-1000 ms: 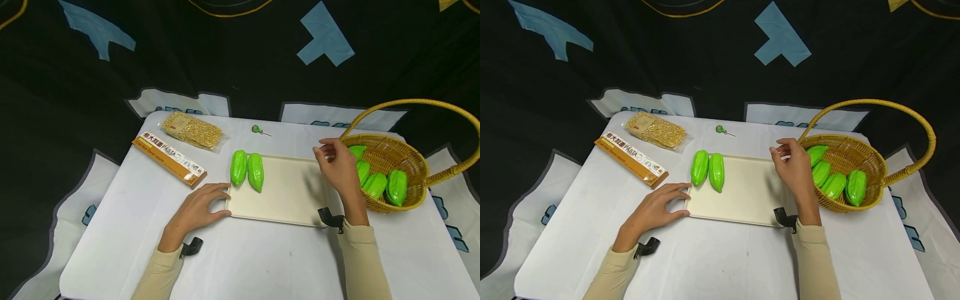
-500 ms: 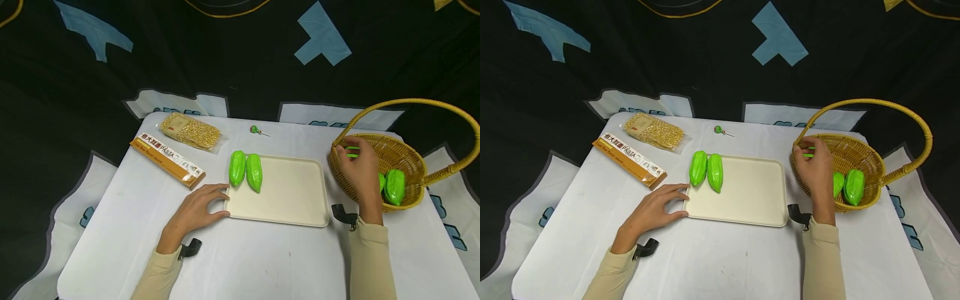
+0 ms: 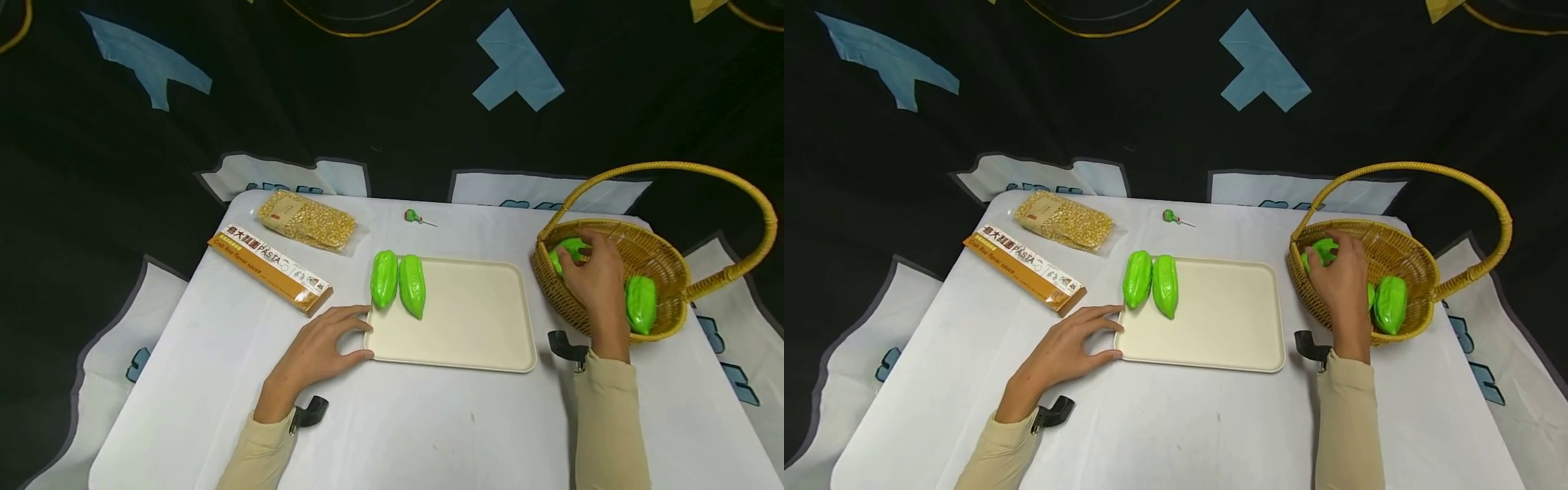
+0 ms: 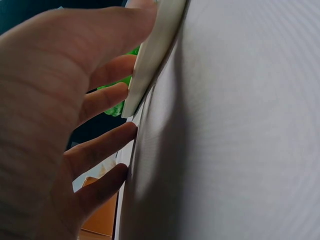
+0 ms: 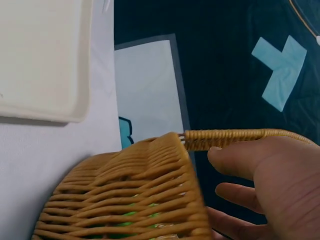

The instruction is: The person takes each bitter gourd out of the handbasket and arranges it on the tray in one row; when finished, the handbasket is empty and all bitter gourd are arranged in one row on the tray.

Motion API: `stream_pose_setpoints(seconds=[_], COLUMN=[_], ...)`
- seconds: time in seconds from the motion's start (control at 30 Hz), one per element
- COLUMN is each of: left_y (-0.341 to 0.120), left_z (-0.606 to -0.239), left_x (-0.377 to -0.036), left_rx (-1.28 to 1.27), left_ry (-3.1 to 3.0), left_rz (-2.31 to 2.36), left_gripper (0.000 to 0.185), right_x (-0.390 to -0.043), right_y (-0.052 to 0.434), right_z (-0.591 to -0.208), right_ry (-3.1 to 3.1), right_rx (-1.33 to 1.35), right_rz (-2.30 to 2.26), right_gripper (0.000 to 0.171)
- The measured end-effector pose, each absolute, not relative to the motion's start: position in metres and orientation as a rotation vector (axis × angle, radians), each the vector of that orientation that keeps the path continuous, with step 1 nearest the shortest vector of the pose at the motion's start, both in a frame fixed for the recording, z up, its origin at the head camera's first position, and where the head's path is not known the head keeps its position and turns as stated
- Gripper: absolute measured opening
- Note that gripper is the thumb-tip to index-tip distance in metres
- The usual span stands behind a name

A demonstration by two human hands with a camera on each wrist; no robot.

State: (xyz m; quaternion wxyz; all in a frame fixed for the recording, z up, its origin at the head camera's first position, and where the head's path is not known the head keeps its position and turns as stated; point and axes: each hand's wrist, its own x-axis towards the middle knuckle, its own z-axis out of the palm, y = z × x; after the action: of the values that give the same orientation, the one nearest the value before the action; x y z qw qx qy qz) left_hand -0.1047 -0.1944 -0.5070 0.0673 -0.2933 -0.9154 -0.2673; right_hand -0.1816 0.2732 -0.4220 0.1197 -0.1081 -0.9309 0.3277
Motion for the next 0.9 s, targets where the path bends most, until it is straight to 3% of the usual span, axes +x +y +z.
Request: stream_pose_setpoints(seconds=[0.43, 0.9], left_y=[-0.192, -0.195], left_z=[-0.506, -0.506], left_x=[-0.106, -0.104], left_rx=[-0.875, -0.863], left_ry=[-2.769, -2.781], left_rz=[-0.817, -0.807], left_gripper=[0.042, 0.041], right_x=[-0.199, -0.219], right_y=[0.291, 0.285], right_z=[-0.433, -0.428], right_ry=[-2.890, -3.026], right_rx=[-0.344, -0.458], right_rz=[0.831, 0.801], right_gripper=[0.066, 0.083])
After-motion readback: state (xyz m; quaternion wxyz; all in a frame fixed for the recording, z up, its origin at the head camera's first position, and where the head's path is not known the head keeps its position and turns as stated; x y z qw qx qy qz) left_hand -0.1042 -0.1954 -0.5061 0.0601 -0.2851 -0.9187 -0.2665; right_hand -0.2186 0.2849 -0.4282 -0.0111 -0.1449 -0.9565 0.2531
